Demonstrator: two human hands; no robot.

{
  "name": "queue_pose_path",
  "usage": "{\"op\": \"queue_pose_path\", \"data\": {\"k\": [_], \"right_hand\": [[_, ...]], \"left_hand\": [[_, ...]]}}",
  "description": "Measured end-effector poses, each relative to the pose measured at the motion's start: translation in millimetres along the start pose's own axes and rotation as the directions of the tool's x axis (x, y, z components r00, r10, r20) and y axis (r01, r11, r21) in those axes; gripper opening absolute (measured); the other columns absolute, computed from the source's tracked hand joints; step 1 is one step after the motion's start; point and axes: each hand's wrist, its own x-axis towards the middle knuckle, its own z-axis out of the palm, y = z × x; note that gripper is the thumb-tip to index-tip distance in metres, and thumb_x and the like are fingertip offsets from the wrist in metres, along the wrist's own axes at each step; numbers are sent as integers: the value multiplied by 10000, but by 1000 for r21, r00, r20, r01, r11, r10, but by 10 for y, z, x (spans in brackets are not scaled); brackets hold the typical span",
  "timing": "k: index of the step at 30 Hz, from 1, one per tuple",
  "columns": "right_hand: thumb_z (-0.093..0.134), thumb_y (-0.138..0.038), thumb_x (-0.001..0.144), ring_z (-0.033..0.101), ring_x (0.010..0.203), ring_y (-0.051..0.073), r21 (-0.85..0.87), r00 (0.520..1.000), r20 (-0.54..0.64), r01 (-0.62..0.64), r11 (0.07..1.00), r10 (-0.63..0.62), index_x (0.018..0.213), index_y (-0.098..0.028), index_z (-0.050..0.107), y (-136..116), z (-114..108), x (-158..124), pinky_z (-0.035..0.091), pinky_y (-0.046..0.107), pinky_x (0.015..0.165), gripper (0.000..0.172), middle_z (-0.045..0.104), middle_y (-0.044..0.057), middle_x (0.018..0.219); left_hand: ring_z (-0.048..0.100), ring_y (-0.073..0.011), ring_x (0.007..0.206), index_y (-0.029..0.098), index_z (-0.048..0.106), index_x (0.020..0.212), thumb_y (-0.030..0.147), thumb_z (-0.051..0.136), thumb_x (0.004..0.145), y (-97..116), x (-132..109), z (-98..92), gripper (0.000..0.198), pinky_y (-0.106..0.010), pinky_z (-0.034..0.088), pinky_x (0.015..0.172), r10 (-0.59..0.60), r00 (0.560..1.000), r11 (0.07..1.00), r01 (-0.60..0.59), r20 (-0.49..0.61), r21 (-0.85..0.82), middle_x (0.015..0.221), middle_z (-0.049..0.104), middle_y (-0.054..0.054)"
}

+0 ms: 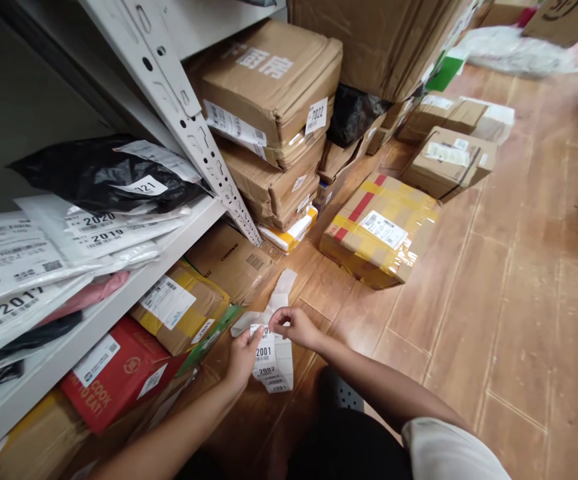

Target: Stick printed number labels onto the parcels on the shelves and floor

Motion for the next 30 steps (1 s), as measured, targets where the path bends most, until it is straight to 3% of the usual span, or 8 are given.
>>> {"op": "queue_pose_path", "data": {"k": [3, 7, 11, 16, 21, 24, 26, 30], "right_hand": [[724, -516, 738, 597, 635, 145, -43, 998, -61, 13, 999, -15, 762, -147, 697, 259, 103, 133, 487, 254, 540, 371, 692, 50, 719], [666, -418, 796, 594, 643, 142, -104, 988, -144, 47, 994, -62, 748, -150, 682, 559, 133, 433, 493, 277, 619, 273, 682, 39, 706], [627, -315, 821, 574, 735, 155, -215, 955, -252, 103, 971, -157, 780, -157, 670, 676, 31, 870, 459, 290, 698, 169, 660, 47, 789], [662, -388, 815, 557, 758, 173, -290, 922, -296, 160, 944, -248, 788, -168, 651, 656, -54, 1319, 437, 293, 702, 221, 638, 51, 804], [644, -475, 825, 542, 812, 195, -330, 885, -381, 139, 934, -267, 856, -175, 614, 647, 112, 1266, 455, 324, 737, 303, 624, 88, 917], [724, -486, 744, 538, 747, 187, -345, 923, -288, 150, 927, -256, 686, -202, 573, 660, 239, 1223, 468, 334, 758, 327, 610, 45, 779], [805, -461, 644, 569, 814, 207, -344, 945, -213, 164, 925, -247, 623, -212, 569, 664, 247, 1254, 465, 367, 866, 343, 620, 34, 754], [693, -488, 755, 502, 1154, 297, -300, 922, -356, 44, 953, -155, 959, -202, 645, 515, 32, 1238, 326, 528, 1069, 355, 626, 119, 1079]], "left_hand": [[585, -145, 541, 138, 684, 775, 614, 690, 720, -144, 44, 49, 479, -238, 440, 521, -58, 997, 998, 56, -59, -30, 596, 656, -15], [698, -207, 731, 132, 682, 1008, 586, 806, 585, -366, 13, 149, 633, -293, 547, 666, -146, 988, 984, 140, -47, -106, 871, 753, -94], [707, -238, 706, 122, 716, 867, 561, 866, 471, -561, -131, 192, 610, -319, 557, 650, -201, 980, 973, 198, -12, -115, 832, 758, -124], [694, -254, 653, 128, 720, 776, 525, 881, 449, -689, -306, 245, 539, -335, 544, 610, -241, 969, 964, 246, 57, -102, 737, 746, -122], [700, -262, 712, 118, 717, 838, 522, 881, 453, -673, -239, 274, 581, -343, 549, 665, -231, 961, 963, 248, 154, -104, 806, 751, -134], [696, -262, 741, 116, 706, 874, 545, 864, 476, -716, -132, 260, 606, -352, 548, 692, -219, 958, 963, 243, 185, -115, 842, 752, -133], [685, -261, 727, 108, 698, 853, 555, 862, 467, -770, -68, 252, 613, -354, 540, 683, -217, 958, 965, 240, 185, -108, 816, 747, -129], [663, -245, 700, 102, 703, 827, 592, 846, 463, -708, -6, 225, 627, -342, 525, 675, -202, 956, 975, 217, 212, -46, 778, 738, -111]]}}
